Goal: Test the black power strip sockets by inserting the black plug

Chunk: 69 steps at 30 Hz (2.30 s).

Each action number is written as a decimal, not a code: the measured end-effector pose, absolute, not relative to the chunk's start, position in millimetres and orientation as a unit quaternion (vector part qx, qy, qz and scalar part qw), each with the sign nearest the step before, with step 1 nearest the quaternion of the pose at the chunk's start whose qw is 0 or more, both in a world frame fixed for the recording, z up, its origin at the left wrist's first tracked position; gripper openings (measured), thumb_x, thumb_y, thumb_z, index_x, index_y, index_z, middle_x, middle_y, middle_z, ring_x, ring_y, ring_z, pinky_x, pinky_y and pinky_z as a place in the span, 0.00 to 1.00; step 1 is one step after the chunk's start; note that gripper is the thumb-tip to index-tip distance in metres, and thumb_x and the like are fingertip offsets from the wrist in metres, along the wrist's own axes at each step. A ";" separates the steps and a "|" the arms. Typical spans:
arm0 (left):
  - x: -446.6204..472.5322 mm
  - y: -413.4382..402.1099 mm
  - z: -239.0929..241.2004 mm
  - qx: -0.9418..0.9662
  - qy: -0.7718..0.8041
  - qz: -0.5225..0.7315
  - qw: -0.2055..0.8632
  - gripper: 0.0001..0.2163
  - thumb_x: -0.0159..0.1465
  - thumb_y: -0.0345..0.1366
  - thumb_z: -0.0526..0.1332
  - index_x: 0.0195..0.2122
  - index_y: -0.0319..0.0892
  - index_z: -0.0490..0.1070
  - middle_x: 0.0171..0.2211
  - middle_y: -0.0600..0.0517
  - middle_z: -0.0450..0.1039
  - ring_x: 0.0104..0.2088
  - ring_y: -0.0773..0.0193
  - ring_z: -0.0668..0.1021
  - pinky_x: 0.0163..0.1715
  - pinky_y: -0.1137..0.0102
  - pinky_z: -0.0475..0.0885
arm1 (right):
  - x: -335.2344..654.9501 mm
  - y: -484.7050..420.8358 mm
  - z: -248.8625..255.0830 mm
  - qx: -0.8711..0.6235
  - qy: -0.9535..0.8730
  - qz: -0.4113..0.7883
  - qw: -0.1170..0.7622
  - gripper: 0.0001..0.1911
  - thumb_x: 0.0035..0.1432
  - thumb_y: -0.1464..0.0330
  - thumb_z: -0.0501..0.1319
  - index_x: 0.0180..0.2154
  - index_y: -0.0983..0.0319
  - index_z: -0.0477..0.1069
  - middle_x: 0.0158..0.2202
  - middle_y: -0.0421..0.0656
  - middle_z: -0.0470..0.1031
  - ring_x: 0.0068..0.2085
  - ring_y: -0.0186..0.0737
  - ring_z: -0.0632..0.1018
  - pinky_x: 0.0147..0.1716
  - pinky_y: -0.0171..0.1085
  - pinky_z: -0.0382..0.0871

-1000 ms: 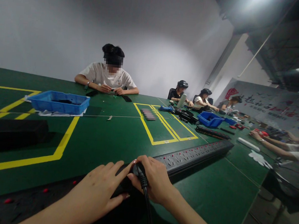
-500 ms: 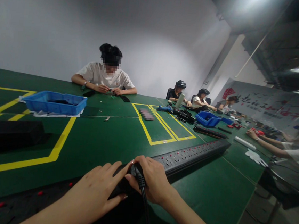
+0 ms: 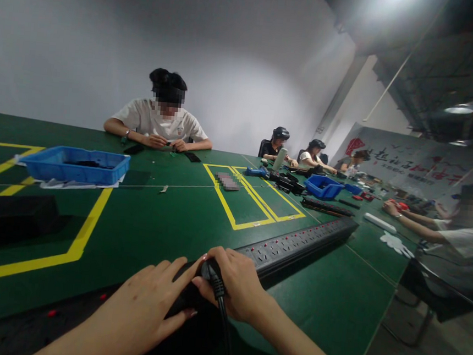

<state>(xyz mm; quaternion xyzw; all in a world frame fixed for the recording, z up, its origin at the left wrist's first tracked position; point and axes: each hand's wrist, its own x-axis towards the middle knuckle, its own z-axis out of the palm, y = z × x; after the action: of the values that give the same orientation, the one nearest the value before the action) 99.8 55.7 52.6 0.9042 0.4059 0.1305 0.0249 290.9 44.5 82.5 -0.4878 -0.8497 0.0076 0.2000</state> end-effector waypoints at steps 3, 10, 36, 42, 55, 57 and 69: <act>100.3 55.1 52.9 0.904 0.406 0.130 0.024 0.26 0.57 0.45 0.53 0.57 0.50 0.53 0.52 0.45 0.64 0.48 0.51 0.70 0.44 0.57 0.67 | 291.2 44.2 82.9 -0.491 -0.850 0.009 0.193 0.17 0.56 0.57 0.53 0.42 0.62 0.60 0.35 0.45 0.69 0.36 0.39 0.71 0.35 0.35 0.63; 101.1 54.5 56.7 0.906 0.407 0.117 0.019 0.26 0.58 0.45 0.52 0.58 0.49 0.52 0.53 0.45 0.64 0.48 0.51 0.70 0.44 0.56 0.67 | 291.5 44.2 81.8 -0.491 -0.850 0.008 0.192 0.17 0.56 0.57 0.53 0.42 0.62 0.60 0.35 0.45 0.70 0.36 0.40 0.71 0.36 0.35 0.63; 99.7 55.8 56.5 0.903 0.407 0.126 0.045 0.26 0.57 0.45 0.53 0.58 0.49 0.53 0.52 0.45 0.64 0.47 0.52 0.70 0.44 0.58 0.66 | 290.8 44.8 80.3 -0.491 -0.847 0.007 0.203 0.16 0.56 0.57 0.53 0.41 0.62 0.59 0.35 0.45 0.70 0.36 0.39 0.72 0.35 0.35 0.63; 100.1 54.7 60.2 0.904 0.405 0.129 0.046 0.26 0.57 0.45 0.53 0.58 0.50 0.53 0.52 0.45 0.65 0.46 0.52 0.71 0.43 0.58 0.67 | 290.1 44.4 79.9 -0.489 -0.845 0.008 0.213 0.16 0.57 0.58 0.52 0.42 0.61 0.60 0.35 0.45 0.70 0.36 0.39 0.72 0.35 0.36 0.63; 99.8 56.1 57.9 0.904 0.407 0.125 0.043 0.26 0.57 0.43 0.54 0.57 0.50 0.53 0.51 0.45 0.65 0.46 0.52 0.71 0.42 0.59 0.67 | 290.2 44.8 80.4 -0.491 -0.846 0.014 0.207 0.16 0.57 0.57 0.51 0.42 0.62 0.60 0.36 0.46 0.70 0.37 0.40 0.72 0.36 0.37 0.64; 99.9 55.5 58.5 0.904 0.406 0.123 0.043 0.26 0.57 0.44 0.54 0.57 0.50 0.54 0.51 0.45 0.65 0.46 0.52 0.71 0.42 0.59 0.67 | 290.4 44.7 80.1 -0.489 -0.846 0.012 0.212 0.16 0.57 0.57 0.52 0.41 0.61 0.60 0.36 0.46 0.70 0.37 0.40 0.72 0.36 0.37 0.64; 100.1 56.7 54.7 0.903 0.407 0.130 0.040 0.26 0.57 0.45 0.53 0.57 0.50 0.53 0.52 0.46 0.64 0.48 0.51 0.70 0.44 0.58 0.65 | 291.4 45.4 78.3 -0.483 -0.849 0.006 0.215 0.16 0.56 0.58 0.54 0.41 0.61 0.60 0.35 0.45 0.70 0.36 0.39 0.72 0.35 0.36 0.63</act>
<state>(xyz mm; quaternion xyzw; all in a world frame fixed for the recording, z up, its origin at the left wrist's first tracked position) 100.1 56.7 54.7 0.9032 0.4070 0.1300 0.0402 291.4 45.4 78.3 -0.4830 -0.8487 0.0055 0.2153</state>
